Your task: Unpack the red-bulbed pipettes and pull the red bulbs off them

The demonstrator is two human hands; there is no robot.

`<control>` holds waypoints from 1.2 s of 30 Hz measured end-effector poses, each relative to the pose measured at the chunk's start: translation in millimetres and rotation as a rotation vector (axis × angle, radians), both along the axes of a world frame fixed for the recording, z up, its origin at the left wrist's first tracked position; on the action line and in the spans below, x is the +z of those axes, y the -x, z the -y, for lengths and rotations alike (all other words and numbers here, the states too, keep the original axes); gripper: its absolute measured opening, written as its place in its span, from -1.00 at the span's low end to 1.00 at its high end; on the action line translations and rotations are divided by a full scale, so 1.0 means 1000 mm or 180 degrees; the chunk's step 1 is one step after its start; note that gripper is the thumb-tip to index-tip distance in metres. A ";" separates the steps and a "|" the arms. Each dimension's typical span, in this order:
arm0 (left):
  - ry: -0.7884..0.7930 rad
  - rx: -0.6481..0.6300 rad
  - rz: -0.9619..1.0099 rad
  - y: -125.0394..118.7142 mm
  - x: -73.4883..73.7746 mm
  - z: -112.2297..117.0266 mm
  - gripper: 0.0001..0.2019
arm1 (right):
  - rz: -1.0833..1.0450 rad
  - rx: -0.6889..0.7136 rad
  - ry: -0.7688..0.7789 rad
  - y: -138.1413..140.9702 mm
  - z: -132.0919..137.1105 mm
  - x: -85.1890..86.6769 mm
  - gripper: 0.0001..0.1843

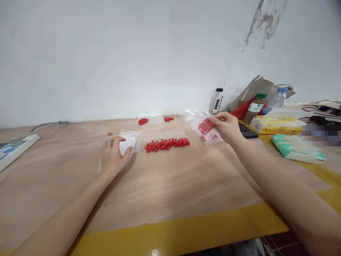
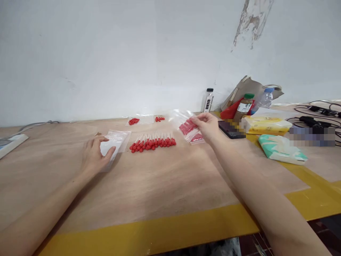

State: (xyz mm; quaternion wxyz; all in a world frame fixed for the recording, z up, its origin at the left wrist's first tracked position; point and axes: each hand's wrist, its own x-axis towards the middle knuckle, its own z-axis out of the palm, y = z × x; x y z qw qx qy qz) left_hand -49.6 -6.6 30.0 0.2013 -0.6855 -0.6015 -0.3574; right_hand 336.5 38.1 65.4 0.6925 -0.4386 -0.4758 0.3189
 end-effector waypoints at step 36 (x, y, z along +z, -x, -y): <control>0.1713 -0.2802 0.0077 -0.091 -0.001 0.053 -0.67 | 0.0013 0.2304 0.2446 0.095 0.094 -0.038 -0.24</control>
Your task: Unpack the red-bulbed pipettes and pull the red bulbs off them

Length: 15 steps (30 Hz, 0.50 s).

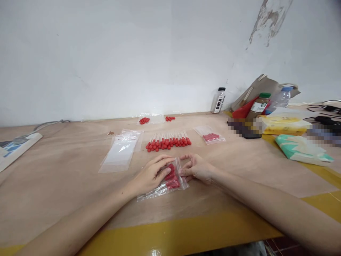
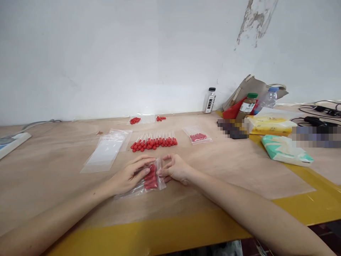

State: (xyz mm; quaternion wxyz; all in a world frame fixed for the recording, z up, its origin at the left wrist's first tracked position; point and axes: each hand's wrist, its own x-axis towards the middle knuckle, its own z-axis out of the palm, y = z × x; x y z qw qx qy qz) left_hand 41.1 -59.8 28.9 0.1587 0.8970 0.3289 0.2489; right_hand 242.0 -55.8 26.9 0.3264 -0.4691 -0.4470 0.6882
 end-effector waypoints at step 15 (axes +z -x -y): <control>-0.1915 -0.0671 -0.0127 -0.016 -0.007 -0.020 -0.80 | 0.0040 0.0153 -0.0537 0.001 0.000 -0.013 -0.21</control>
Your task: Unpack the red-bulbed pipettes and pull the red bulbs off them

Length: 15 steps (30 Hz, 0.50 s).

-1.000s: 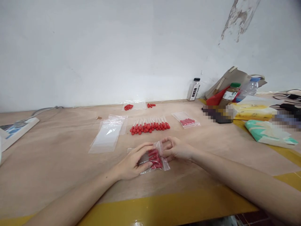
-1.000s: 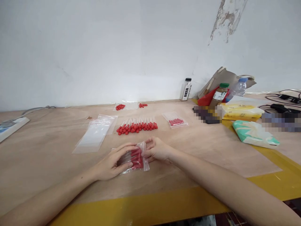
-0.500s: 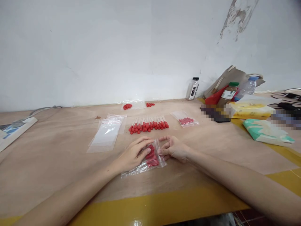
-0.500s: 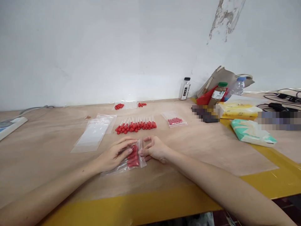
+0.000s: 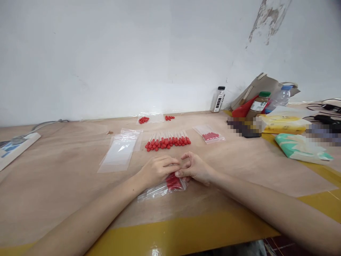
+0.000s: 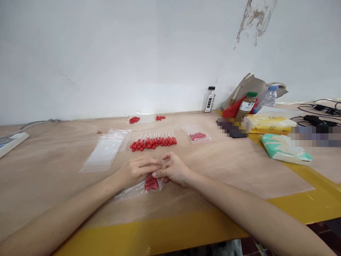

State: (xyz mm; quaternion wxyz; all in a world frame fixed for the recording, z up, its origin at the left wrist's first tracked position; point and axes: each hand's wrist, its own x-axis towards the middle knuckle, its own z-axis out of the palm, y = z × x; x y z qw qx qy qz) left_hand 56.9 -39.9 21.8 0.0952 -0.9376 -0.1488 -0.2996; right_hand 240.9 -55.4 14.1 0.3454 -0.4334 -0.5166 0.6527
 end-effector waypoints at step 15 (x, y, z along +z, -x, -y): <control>-0.0016 0.0096 0.0147 0.005 0.001 0.000 -0.78 | 0.0348 0.0283 -0.1488 -0.008 0.010 -0.008 -0.80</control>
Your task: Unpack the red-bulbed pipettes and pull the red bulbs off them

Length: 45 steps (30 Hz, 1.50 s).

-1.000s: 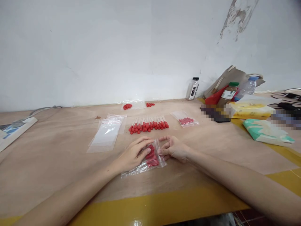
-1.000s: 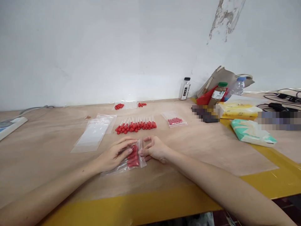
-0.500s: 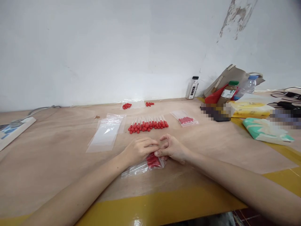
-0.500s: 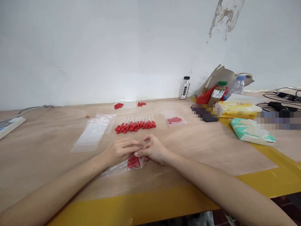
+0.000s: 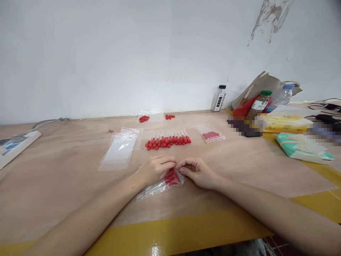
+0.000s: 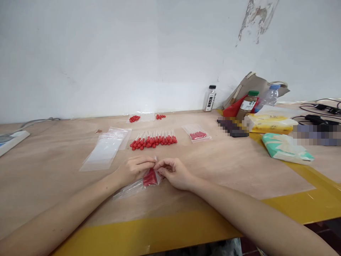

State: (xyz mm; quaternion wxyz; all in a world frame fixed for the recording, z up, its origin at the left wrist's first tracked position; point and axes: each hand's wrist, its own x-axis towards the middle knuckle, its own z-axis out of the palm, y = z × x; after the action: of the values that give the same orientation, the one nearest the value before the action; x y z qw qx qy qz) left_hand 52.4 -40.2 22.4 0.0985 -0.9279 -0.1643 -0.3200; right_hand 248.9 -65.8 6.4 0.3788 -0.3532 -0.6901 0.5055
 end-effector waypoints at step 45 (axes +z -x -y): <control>0.1388 0.0875 -0.0662 0.020 0.025 0.029 -0.68 | 0.0975 0.0303 -0.1217 -0.006 -0.014 0.005 -0.77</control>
State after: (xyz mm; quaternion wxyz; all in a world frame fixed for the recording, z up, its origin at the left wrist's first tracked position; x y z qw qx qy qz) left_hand 32.7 -68.8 47.5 -0.0447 -0.9240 -0.3426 -0.1638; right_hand 254.6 -52.2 11.2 0.3055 -0.3147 -0.8384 0.3236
